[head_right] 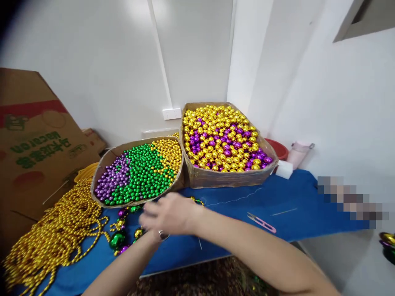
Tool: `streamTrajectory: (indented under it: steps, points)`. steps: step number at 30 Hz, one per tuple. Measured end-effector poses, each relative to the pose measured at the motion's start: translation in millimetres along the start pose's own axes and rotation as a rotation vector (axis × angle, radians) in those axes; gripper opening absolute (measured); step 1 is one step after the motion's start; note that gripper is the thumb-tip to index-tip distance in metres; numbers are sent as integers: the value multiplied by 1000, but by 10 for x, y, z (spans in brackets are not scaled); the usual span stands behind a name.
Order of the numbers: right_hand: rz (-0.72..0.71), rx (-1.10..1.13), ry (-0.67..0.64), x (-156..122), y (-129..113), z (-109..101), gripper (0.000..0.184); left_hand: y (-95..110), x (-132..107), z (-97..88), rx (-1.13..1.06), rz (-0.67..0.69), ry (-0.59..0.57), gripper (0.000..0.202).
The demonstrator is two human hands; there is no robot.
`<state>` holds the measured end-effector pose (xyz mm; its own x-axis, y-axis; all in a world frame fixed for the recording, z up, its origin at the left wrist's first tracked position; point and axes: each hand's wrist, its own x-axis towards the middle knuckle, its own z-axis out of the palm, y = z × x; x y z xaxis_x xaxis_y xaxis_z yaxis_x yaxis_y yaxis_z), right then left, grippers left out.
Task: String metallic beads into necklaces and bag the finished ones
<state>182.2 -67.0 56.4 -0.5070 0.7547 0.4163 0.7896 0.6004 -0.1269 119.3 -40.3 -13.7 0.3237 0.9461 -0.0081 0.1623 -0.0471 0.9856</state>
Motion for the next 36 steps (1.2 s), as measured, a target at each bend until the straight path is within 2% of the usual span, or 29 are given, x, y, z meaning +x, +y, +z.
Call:
streamTrajectory:
  steps: [3,5,8,12,16,20,22,24,27,29,33,36]
  points:
    - [151,105,61,-357,375,-206,27,70,66,-182,-31,-6,-271,32]
    - [209,147,75,-564,500,-238,28,91,84,-261,-75,6,-388,36]
    - [247,199,68,-761,510,-124,26,101,74,-297,-132,20,-417,40]
    - [273,184,83,-826,489,44,28,112,55,-311,-153,-34,-433,41]
    - [298,112,103,-857,488,43,36,87,77,-371,-224,-72,-495,42]
    - [271,124,85,-954,322,-2,33,53,89,-416,-299,-48,-462,41]
    - [257,225,24,-997,251,-20,32,86,61,-429,-248,29,-470,38]
    - [318,379,-17,-1013,247,-32,33,164,12,-441,-108,171,-471,34]
    - [543,678,74,-970,341,-1,32,322,-65,-457,117,420,-447,31]
    - [621,847,114,-905,400,74,34,408,-92,-463,175,547,-434,31]
    - [557,1051,-15,-770,412,277,46,478,-91,-488,241,639,-448,31]
    - [508,1163,-101,-737,415,346,50,480,-69,-547,363,721,-485,31]
